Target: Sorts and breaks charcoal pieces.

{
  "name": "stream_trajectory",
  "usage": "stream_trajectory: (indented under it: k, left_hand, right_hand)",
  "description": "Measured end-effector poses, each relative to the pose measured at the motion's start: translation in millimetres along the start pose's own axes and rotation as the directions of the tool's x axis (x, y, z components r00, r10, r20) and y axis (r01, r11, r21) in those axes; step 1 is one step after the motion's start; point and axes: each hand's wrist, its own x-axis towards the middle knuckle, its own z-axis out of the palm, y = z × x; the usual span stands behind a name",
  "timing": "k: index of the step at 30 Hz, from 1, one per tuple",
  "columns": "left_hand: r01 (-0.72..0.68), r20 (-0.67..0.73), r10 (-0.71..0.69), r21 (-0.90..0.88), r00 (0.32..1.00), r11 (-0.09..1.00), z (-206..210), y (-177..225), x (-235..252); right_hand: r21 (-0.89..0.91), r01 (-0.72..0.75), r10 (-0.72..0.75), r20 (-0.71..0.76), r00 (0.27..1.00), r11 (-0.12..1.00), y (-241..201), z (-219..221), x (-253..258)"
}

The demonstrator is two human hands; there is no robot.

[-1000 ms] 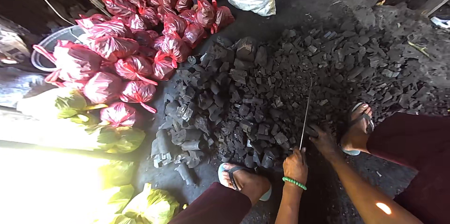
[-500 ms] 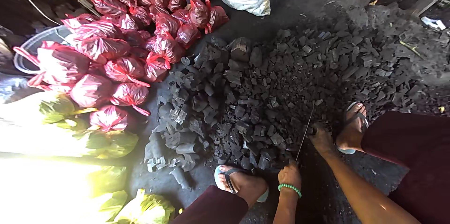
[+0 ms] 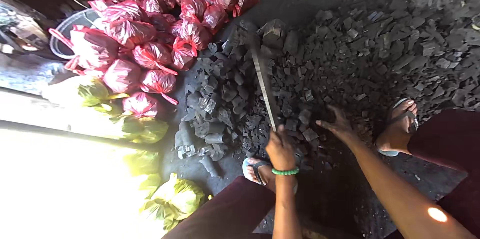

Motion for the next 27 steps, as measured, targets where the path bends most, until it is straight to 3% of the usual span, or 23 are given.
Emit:
stream_trajectory:
  k: [3, 5, 10, 13, 15, 19, 21, 24, 27]
  left_hand:
    - [-0.004, -0.248, 0.017, 0.053, 0.969, 0.999, -35.1, -18.9, 10.9]
    - [-0.022, -0.360, 0.039, 0.051, 0.932, 0.998, -51.8, -26.2, 14.3]
    - [-0.042, -0.461, -0.008, -0.098, 0.887, 0.994, -61.7, -25.7, 23.9]
    - [-0.038, -0.470, -0.033, -0.141, 0.882, 0.989, -54.7, -26.7, 25.5]
    - [-0.024, -0.462, -0.050, -0.152, 0.885, 0.988, -50.4, -30.1, 24.5]
    - [0.020, -0.456, -0.088, -0.151, 0.886, 0.988, -43.6, -27.8, 25.0]
    - [0.011, -0.473, -0.092, -0.173, 0.876, 0.985, -40.4, -30.5, 27.9]
    - [0.047, -0.494, -0.142, -0.201, 0.858, 0.978, -36.5, -32.3, 30.1]
    - [0.080, -0.492, -0.193, -0.241, 0.849, 0.967, -31.4, -34.3, 32.0]
  right_hand:
    - [-0.461, -0.103, 0.184, 0.134, 0.974, 0.881, 3.8, 31.5, 8.5]
    - [-0.544, -0.109, 0.224, 0.151, 0.963, 0.832, -4.9, 52.4, 2.0]
    - [-0.504, 0.061, 0.040, 0.188, 0.981, 0.861, -21.1, 80.3, -19.3]
    - [-0.537, 0.142, 0.015, 0.277, 0.961, 0.832, -27.8, 86.3, -21.6]
    - [-0.495, 0.258, -0.087, 0.342, 0.936, 0.830, -27.8, 81.8, -15.9]
    - [-0.087, 0.358, -0.276, 0.477, 0.834, 0.930, -56.1, 54.9, -1.5]
    - [-0.002, 0.352, -0.310, 0.466, 0.829, 0.936, -73.6, 48.6, 10.4]
    - [-0.112, 0.428, -0.369, 0.343, 0.864, 0.897, -98.8, 56.4, 37.4]
    - [-0.261, 0.544, -0.452, 0.338, 0.826, 0.798, -129.2, 77.8, 69.7]
